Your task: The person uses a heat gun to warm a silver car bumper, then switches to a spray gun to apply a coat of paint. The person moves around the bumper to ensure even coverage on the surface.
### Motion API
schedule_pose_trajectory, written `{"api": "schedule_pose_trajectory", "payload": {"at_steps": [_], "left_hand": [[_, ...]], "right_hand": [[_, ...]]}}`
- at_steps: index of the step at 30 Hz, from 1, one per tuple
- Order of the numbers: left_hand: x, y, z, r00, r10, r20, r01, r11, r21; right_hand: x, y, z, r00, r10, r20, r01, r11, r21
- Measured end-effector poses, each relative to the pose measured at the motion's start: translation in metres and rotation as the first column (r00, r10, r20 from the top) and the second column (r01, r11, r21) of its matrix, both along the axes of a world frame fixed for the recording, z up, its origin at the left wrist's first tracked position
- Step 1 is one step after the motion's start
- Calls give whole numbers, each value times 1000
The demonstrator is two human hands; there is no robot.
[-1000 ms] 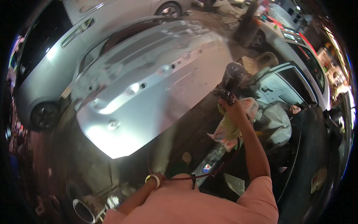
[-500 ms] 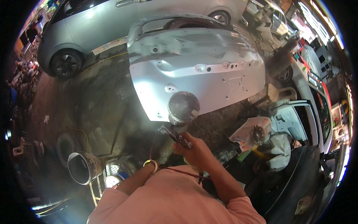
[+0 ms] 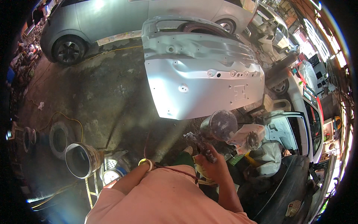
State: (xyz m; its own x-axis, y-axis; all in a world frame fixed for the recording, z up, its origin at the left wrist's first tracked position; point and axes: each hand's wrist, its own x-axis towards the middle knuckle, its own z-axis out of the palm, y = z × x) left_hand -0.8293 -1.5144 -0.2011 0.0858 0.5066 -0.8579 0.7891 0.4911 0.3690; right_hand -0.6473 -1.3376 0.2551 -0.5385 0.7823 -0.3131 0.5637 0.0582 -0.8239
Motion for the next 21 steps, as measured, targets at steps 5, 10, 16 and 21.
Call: {"api": "schedule_pose_trajectory", "payload": {"at_steps": [5,10,16,21], "left_hand": [[1,-1,3,992,-110,-64,109,994,-15],[1,9,7,991,-44,-125,44,999,-3],[-13,-26,-49,814,495,-303,-347,833,430],[-32,-17,-1,736,655,-172,-602,749,276]], "right_hand": [[11,11,-13,995,76,-69,-73,997,36],[29,43,-16,988,115,-104,-112,993,30],[47,101,-18,877,-109,-468,73,993,-93],[79,191,-21,820,-274,-502,273,959,-77]]}}
